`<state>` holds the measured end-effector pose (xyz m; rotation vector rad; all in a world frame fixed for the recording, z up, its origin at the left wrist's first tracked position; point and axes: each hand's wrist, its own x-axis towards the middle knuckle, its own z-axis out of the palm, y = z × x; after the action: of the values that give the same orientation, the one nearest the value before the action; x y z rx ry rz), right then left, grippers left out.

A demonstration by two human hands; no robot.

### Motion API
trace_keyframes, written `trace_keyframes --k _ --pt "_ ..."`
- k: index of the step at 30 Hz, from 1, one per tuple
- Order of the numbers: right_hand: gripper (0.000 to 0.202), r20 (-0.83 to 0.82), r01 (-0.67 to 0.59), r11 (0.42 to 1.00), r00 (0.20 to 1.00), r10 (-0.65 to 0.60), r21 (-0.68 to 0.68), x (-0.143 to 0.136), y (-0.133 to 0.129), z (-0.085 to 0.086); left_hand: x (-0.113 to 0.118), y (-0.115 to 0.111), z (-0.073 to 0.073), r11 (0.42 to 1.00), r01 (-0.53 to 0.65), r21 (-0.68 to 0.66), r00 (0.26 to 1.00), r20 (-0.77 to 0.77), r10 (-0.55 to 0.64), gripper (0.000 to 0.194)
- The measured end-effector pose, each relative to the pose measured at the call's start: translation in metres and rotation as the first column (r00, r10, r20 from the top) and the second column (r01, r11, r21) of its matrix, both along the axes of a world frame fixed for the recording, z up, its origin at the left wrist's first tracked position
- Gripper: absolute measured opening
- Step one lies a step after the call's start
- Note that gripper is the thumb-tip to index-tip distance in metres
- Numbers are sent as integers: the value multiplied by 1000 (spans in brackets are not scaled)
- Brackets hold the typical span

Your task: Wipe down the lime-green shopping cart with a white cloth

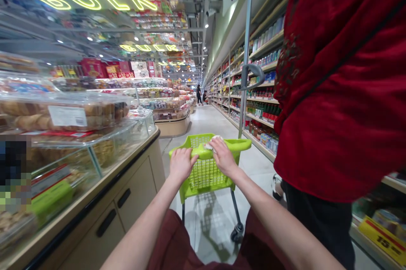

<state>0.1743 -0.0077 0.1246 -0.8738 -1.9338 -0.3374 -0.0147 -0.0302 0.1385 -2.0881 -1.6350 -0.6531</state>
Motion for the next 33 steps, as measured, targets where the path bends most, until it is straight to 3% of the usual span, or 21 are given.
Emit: trace_keyframes --k 4,9,12,17,20,29,33 --pt "46 64 22 1000 998 -21 -22 1 2 3 -3 0 1 1000 6 -10 1000 11 -6 38" --pt "39 -93 172 984 980 -176 -54 34 23 6 -5 0 2 1000 20 -10 1000 17 -20 39" --pt "38 -137 223 972 963 -230 -69 34 24 7 -4 0 3 1000 12 -8 1000 23 -12 38" --pt "41 54 129 991 990 -130 25 9 9 4 -5 -2 4 999 0 -40 999 54 2 35" --pt "40 56 116 993 992 -117 17 6 10 2 -4 -3 5 999 -3 -48 998 59 6 34" --pt "34 -18 109 994 994 -109 7 40 35 1 21 -12 5 1000 15 -24 998 65 -14 29" --pt "33 -79 85 996 993 -82 24 50 43 -2 18 -13 7 997 52 -59 990 137 -44 34"
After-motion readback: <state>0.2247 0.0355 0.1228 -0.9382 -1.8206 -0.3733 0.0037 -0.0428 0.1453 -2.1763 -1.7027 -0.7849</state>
